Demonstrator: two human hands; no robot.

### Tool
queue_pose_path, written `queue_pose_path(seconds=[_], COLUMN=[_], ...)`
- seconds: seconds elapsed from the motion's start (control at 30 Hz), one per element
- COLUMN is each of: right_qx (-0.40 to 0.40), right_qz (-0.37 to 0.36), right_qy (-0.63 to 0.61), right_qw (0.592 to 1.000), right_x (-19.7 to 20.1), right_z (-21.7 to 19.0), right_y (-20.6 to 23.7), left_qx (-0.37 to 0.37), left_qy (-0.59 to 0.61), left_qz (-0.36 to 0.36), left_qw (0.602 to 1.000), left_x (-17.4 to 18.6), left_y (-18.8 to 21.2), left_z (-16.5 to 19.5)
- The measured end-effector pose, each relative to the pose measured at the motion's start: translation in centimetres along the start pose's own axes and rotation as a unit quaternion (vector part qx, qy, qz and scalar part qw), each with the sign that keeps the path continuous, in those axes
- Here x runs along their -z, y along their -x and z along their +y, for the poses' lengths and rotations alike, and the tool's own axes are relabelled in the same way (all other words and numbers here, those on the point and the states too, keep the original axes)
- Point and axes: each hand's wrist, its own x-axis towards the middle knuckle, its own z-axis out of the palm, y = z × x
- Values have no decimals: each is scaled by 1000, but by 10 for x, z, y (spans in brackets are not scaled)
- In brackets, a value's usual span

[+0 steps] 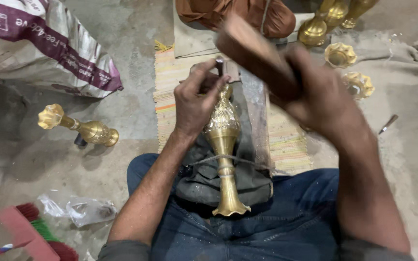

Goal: The person sits cross-legged on the floor with a brass lamp clamped in a cloth-covered holder on their lap. They hold a chisel against the lamp's decorative surface and strike it with a wooden mallet to engrave patterns, periodically rotating the lamp and repositioning the chisel to work new areas.

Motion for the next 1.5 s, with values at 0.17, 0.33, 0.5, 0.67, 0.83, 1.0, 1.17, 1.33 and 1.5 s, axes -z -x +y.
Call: queue_pose_path(seconds=[0.17,0.33,0.5,0.67,0.83,1.0,1.17,1.33,1.5], right_qx=[167,140,136,120,128,110,75,93,102], right_qz=[92,155,153,147,130,121,100,124,136], right_qy=[242,315,250,260,322,382,316,320,315], right_qw=[951,926,946,947,929,910,941,935,934], right_x=[8,-10,-13,-11,-12,-13,-12,-16,-23], right_z=[0,16,40,43,34,27,24,24,22], right_y=[-53,-63,-61,-62,-60,-63,-63,-59,-47], left_qx=[8,-15,-14,-38,-4,4,-2,6,18], left_qy=[-33,-7,-33,-38,-49,-57,-25,-13,-28], left_qz=[-19,-24,-23,-27,-26,-10,-13,-10,-14], left_qw=[999,1000,999,998,998,998,1000,1000,999], left_x=[-3,-9,-15,-15,-13,-10,-8,-7,-3], left_y=[-7,-9,-9,-4,-2,-6,-6,0,4], left_z=[1,-9,-21,-22,-22,-20,-15,-17,-21])
